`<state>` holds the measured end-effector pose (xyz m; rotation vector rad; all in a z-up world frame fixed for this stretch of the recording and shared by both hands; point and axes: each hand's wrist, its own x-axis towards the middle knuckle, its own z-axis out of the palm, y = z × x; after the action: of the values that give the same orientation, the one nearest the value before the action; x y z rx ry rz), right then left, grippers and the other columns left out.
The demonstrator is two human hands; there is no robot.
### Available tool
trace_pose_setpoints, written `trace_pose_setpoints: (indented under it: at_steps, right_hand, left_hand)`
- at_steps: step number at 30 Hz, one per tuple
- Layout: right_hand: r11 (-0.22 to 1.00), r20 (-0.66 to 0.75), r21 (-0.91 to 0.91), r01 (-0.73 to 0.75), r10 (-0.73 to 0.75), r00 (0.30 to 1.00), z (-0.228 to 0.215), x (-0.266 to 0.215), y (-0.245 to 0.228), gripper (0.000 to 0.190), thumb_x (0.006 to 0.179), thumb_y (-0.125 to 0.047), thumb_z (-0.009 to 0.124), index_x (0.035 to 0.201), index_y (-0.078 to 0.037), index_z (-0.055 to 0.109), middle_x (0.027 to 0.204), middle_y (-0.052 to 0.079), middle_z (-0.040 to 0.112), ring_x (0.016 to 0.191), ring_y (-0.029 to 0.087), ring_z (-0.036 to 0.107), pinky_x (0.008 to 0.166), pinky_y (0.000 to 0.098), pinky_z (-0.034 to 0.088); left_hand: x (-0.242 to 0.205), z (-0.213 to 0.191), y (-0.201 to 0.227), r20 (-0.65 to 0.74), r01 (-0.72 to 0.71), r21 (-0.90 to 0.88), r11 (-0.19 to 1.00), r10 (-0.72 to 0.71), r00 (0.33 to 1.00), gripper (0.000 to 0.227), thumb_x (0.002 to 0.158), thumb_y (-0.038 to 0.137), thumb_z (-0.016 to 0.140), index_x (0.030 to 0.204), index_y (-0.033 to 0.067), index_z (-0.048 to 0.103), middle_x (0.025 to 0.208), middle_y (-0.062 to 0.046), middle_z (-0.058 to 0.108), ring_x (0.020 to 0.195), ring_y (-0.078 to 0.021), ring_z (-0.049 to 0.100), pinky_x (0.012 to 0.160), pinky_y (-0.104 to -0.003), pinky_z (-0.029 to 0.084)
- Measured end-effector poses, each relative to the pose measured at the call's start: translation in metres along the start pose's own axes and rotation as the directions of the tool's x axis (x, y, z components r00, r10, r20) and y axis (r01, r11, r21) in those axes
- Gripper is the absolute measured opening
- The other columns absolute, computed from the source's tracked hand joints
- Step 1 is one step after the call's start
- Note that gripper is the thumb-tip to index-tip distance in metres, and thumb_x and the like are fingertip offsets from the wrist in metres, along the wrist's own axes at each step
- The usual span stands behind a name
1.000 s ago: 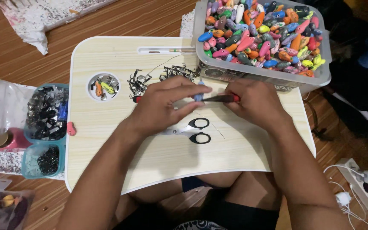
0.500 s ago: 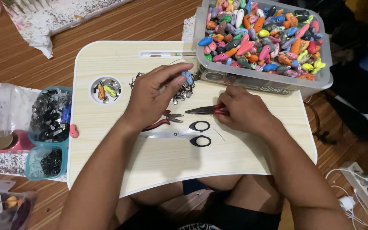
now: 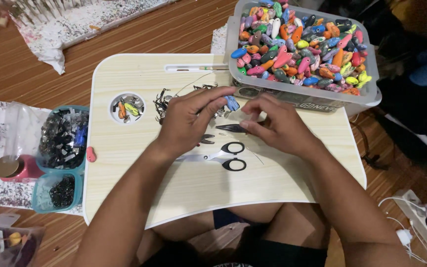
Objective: Assembling soft plastic fishing lures by threading hooks through the bait bodies.
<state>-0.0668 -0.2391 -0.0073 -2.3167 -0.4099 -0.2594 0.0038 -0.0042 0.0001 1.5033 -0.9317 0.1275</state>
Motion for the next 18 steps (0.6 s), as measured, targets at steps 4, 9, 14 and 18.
trace_pose_setpoints:
  at_steps: [4,9,14,18]
  right_hand:
    - [0.920,-0.131,0.390,-0.035,0.093,0.987,0.022,-0.001,-0.002,0.042,0.089,-0.004,0.080,0.128,0.000,0.063,0.098,0.011,0.072,0.083,0.016,0.072,0.059,0.0212,0.056]
    - [0.694,-0.164,0.720,-0.019,0.197,0.967,0.037,0.000,0.003,0.036,0.102,-0.003,0.063,0.136,0.002,0.053,0.102,0.015,0.072,0.072,0.018,0.074,0.048,0.0178,0.051]
    - [0.640,-0.258,0.765,0.070,0.205,0.944,0.054,-0.006,0.022,0.030,0.101,-0.003,0.064,0.128,0.007,0.056,0.096,0.020,0.072,0.064,0.019,0.072,0.046,0.0206,0.051]
    - [0.648,-0.296,0.756,0.093,0.212,0.931,0.058,-0.011,0.027,0.029,0.100,-0.002,0.065,0.125,0.008,0.057,0.092,0.021,0.071,0.062,0.018,0.071,0.046,0.0207,0.053]
  left_hand:
    - [-0.002,0.007,-0.001,-0.023,0.003,-0.040,0.999,-0.004,1.000,0.022,0.101,0.012,0.068,0.122,0.0090,0.073,0.102,-0.015,0.077,0.097,-0.0230,0.075,0.086,-0.039,0.061]
    - [0.001,0.006,0.003,-0.038,-0.037,-0.009,0.999,0.036,0.999,0.018,0.101,0.015,0.070,0.117,0.0101,0.074,0.093,-0.010,0.075,0.092,-0.0228,0.076,0.083,-0.036,0.061]
    - [-0.002,0.007,-0.004,-0.017,-0.071,0.034,0.997,0.071,0.997,0.019,0.099,0.016,0.072,0.118,0.0117,0.075,0.094,-0.012,0.074,0.091,-0.0276,0.076,0.082,-0.039,0.060]
    - [-0.007,0.010,-0.014,0.008,-0.072,0.018,0.997,0.071,0.997,0.022,0.098,0.015,0.073,0.119,0.0140,0.076,0.093,-0.013,0.073,0.089,-0.0278,0.075,0.081,-0.040,0.059]
